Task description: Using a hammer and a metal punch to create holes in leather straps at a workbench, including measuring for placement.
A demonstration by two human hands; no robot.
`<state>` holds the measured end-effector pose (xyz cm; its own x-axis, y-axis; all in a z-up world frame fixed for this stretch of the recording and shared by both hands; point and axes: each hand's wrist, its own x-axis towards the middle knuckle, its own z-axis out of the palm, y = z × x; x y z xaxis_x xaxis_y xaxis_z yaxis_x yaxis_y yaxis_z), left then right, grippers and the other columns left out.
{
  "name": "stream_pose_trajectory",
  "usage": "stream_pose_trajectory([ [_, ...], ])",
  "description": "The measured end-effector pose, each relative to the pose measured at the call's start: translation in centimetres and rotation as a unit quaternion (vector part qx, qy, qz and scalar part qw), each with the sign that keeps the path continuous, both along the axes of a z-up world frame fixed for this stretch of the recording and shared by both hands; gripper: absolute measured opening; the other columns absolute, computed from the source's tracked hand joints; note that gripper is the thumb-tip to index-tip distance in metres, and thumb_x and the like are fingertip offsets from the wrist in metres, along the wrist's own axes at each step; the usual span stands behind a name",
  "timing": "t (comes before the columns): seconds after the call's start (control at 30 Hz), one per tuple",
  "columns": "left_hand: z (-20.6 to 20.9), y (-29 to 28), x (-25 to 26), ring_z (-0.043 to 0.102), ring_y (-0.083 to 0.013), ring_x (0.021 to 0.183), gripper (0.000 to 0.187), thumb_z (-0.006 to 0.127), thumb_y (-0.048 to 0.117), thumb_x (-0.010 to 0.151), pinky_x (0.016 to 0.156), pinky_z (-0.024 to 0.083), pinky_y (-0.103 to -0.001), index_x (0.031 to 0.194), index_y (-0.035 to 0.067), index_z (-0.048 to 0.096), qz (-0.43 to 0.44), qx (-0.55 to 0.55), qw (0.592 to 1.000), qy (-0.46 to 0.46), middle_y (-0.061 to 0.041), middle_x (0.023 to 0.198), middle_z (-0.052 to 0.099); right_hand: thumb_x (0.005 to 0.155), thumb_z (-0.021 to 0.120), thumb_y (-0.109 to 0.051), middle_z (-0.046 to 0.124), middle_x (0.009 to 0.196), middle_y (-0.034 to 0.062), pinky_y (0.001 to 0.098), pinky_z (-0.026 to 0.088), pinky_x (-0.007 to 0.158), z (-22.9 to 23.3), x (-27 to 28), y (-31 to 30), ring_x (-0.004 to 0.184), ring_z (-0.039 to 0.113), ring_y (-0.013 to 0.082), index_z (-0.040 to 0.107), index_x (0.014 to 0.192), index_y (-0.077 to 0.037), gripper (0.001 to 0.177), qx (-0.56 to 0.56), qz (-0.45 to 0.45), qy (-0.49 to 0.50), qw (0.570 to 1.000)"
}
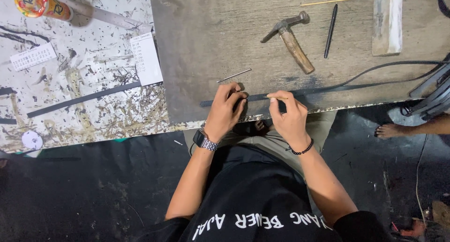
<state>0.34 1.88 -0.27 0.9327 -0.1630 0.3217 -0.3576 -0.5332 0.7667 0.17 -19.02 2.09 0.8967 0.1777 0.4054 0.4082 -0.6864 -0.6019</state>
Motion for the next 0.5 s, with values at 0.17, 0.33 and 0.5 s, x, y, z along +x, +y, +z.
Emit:
stream_pose_trajectory([
  [0.17,-0.1,0.0,-0.1,0.063,-0.0306,0.100,0.007,0.072,0.005,0.094,0.087,0.056,-0.044,0.100,0.002,0.070,0.001,0.004,1.000,0.004,-0.011,0.110,0.058,0.101,0.064,-0.004,0.077,0.092,0.0057,0.0365,0.061,0.072,-0.4,-0.1,-0.1,0.086,0.076,0.0282,0.068,0.106,-0.010,0.009,-0.015,0.003,-0.010,1.000],
  [0.33,1.3,0.0,0.1,0.063,-0.0270,0.100,0.004,0.069,0.004,0.097,0.088,0.056,-0.040,0.100,0.002,0.070,-0.003,0.013,1.000,0.018,-0.010,0.109,0.058,0.102,0.064,-0.002,0.076,0.092,0.0077,0.0382,0.061,0.072,0.0,0.0,0.1,0.086,0.075,0.0305,0.066,0.105,-0.008,0.007,-0.021,0.007,-0.012,1.000],
  [0.5,0.9,-0.1,0.0,0.061,-0.0285,0.100,0.005,0.071,0.004,0.095,0.088,0.056,-0.042,0.099,0.002,0.069,-0.004,0.017,1.000,0.011,-0.011,0.109,0.057,0.099,0.068,-0.003,0.077,0.091,0.0058,0.0356,0.060,0.072,0.2,0.0,0.3,0.085,0.076,0.0291,0.067,0.101,-0.009,0.006,-0.011,-0.003,-0.013,1.000],
])
